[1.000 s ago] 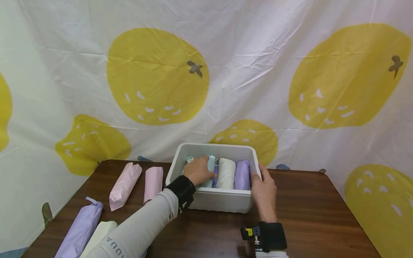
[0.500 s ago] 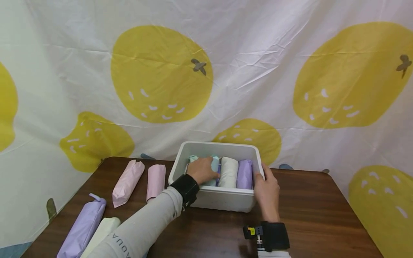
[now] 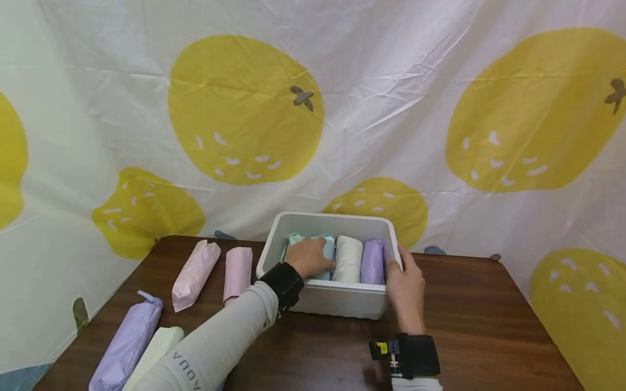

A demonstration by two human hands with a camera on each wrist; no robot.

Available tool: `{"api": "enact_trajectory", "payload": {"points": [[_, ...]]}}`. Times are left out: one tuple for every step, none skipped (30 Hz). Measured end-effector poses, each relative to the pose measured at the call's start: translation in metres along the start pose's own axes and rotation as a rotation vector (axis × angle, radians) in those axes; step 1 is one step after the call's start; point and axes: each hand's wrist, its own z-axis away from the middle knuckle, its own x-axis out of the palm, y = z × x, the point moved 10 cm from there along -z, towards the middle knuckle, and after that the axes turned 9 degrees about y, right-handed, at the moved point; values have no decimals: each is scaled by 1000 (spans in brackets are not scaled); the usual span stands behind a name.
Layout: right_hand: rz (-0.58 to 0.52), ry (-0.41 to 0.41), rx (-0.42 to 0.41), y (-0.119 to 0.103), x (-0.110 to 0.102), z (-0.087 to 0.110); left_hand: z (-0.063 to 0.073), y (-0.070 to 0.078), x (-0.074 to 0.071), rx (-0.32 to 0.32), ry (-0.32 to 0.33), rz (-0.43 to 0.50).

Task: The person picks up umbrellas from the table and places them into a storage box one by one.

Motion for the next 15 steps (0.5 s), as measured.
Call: {"api": "enact_trajectory", "payload": {"points": [[2, 1, -2, 0, 0, 0, 0, 0, 1, -1, -4, -4], [1, 1, -3, 0, 0, 0, 0, 1, 1, -2, -9, -5], [1, 1, -2, 0, 0, 0, 0, 1, 2, -3, -13, -6], [1, 0, -3, 0, 0, 0, 0, 1, 3, -5, -15, -5], [2, -1, -3, 0, 0, -1, -1, 1, 3, -7, -16, -5], [2, -2, -3, 0, -1, -1, -1, 1, 4, -8, -15, -5], [3, -2, -4, 0, -1, -1, -1, 2, 4, -8, -14, -4], [5, -2, -4, 0, -1, -1, -2, 2, 5, -7, -12, -2], [7, -1, -3, 1, -2, -1, -2, 3, 5, -6, -11, 0], [8, 0, -3, 1, -2, -1, -2, 3, 6, -5, -8, 1], [10, 2, -3, 2, -3, -1, -3, 3, 6, -3, -4, 3], [10, 3, -2, 2, -3, -1, -3, 3, 6, 0, 1, 8], [11, 5, -2, 2, -3, -1, -3, 4, 6, 4, 5, 11], [12, 5, -1, 3, -3, -1, -3, 4, 6, 10, 11, 14], [14, 4, 1, 3, -3, -1, -3, 4, 6, 14, 18, 20]]}}
